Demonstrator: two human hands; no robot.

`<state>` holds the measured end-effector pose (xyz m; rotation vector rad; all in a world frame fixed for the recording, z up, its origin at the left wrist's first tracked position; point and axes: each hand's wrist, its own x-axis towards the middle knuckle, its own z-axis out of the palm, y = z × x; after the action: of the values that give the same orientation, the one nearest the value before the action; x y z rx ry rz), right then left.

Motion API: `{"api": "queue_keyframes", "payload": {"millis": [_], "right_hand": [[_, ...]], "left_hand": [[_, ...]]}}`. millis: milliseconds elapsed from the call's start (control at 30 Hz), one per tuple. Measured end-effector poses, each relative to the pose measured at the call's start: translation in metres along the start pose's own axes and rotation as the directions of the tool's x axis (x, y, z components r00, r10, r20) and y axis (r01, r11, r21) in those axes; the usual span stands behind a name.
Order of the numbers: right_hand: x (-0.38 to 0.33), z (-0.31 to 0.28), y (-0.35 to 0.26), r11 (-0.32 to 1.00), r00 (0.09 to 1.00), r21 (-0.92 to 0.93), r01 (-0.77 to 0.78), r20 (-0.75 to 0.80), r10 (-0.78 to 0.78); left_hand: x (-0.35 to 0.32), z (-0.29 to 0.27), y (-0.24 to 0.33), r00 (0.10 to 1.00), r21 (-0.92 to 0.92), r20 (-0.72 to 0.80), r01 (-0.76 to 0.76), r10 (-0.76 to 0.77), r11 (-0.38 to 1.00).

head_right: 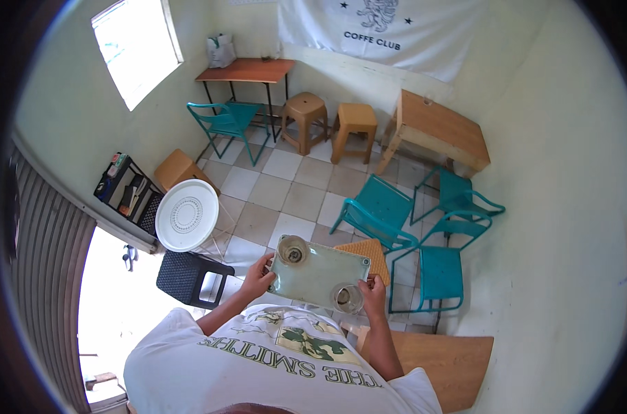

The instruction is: Gathering empty glasses and cups from cafe tables onto a tray.

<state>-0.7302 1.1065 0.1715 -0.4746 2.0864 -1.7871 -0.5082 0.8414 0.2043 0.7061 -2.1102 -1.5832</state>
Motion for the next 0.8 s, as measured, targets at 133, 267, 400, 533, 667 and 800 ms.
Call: {"api": "queue_keyframes", "payload": {"millis": [133,267,400,533,667,800], "right_hand": [[0.026,0.007,-0.003,0.999,0.999,0.039,0.019,0.034,-0.020],[0.047,0.006,-0.006,0.996,0.996,0.072,0.046,0.077,-0.051],[0.067,0.004,0.000,0.998,0.990,0.025,0.057,0.124,-0.060],[0.077,0.009,-0.009,0.998,0.986,-0.014,0.062,0.158,-0.059],[0.084,0.017,-0.014,1.000,0.970,-0.002,0.027,0.243,-0.026],[0.098,0.036,-0.021,1.000,0.955,-0.002,0.028,0.295,-0.026]], "left_hand": [[0.004,-0.002,0.014,0.998,-0.007,-0.059,0.025,-0.025,1.000],[0.007,0.004,0.017,0.993,-0.036,-0.111,0.038,-0.041,0.999],[0.009,0.011,0.015,0.985,-0.017,-0.173,0.000,-0.003,1.000],[0.004,0.013,0.012,0.974,-0.045,-0.226,0.003,-0.013,0.999],[-0.004,0.008,0.014,0.962,-0.037,-0.272,0.025,-0.035,0.999],[-0.006,-0.001,0.007,0.943,-0.039,-0.330,0.036,-0.047,0.999]]}}
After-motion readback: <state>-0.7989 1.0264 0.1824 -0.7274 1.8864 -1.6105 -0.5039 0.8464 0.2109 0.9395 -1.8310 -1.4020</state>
